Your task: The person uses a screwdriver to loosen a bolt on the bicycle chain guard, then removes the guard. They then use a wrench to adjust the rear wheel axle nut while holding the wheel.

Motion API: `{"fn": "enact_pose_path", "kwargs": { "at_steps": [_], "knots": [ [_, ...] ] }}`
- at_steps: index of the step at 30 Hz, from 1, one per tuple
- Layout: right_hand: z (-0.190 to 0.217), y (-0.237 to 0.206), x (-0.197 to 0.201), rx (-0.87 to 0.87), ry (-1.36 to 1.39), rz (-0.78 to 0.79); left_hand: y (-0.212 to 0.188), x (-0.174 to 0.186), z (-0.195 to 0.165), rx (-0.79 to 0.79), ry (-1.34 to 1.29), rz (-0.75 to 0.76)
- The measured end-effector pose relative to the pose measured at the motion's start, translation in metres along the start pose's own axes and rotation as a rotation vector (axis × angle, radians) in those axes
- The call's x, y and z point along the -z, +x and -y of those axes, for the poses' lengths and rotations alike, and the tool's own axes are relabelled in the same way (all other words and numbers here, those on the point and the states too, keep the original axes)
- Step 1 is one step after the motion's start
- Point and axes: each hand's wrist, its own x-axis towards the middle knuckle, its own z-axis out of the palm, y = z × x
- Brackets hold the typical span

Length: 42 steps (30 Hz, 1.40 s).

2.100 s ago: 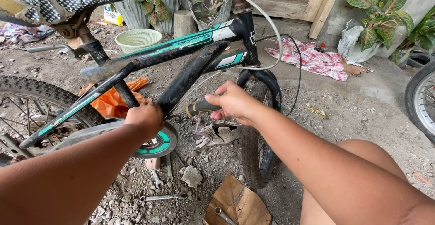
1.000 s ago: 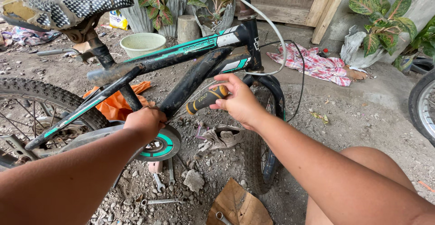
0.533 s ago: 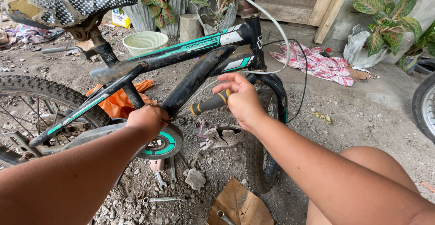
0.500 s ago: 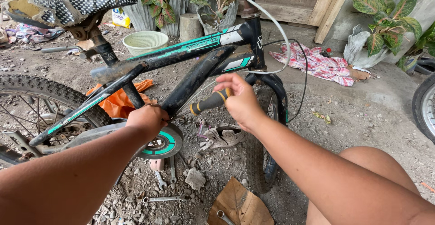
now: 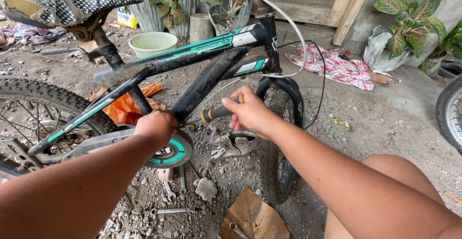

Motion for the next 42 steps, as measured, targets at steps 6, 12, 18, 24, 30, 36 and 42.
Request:
{"fn": "enact_pose_path", "kwargs": {
  "at_steps": [6, 12, 18, 24, 30, 36, 42],
  "knots": [
    [-0.016, 0.011, 0.009, 0.372, -0.173, 0.003, 0.0, 0.007, -0.001, 0.062, -0.027, 0.06],
    [-0.021, 0.014, 0.008, 0.46, -0.195, -0.058, 0.002, 0.009, -0.001, 0.045, 0.007, 0.115],
    [-0.007, 0.012, 0.001, -0.076, 0.127, -0.108, 0.005, 0.006, 0.0, 0.044, 0.01, 0.1],
    [-0.002, 0.001, 0.009, -0.169, -0.094, 0.052, 0.0, 0.01, 0.0, 0.039, -0.035, 0.075],
    [-0.003, 0.003, 0.002, 0.33, -0.086, -0.024, 0.0, 0.013, 0.001, 0.033, -0.047, 0.061],
    [-0.006, -0.003, -0.007, 0.68, -0.21, -0.098, 0.004, 0.014, 0.002, 0.044, -0.002, 0.113],
    [-0.008, -0.005, -0.012, 0.808, -0.259, -0.11, 0.008, 0.007, 0.0, 0.016, 0.043, 0.126]
  ]
}}
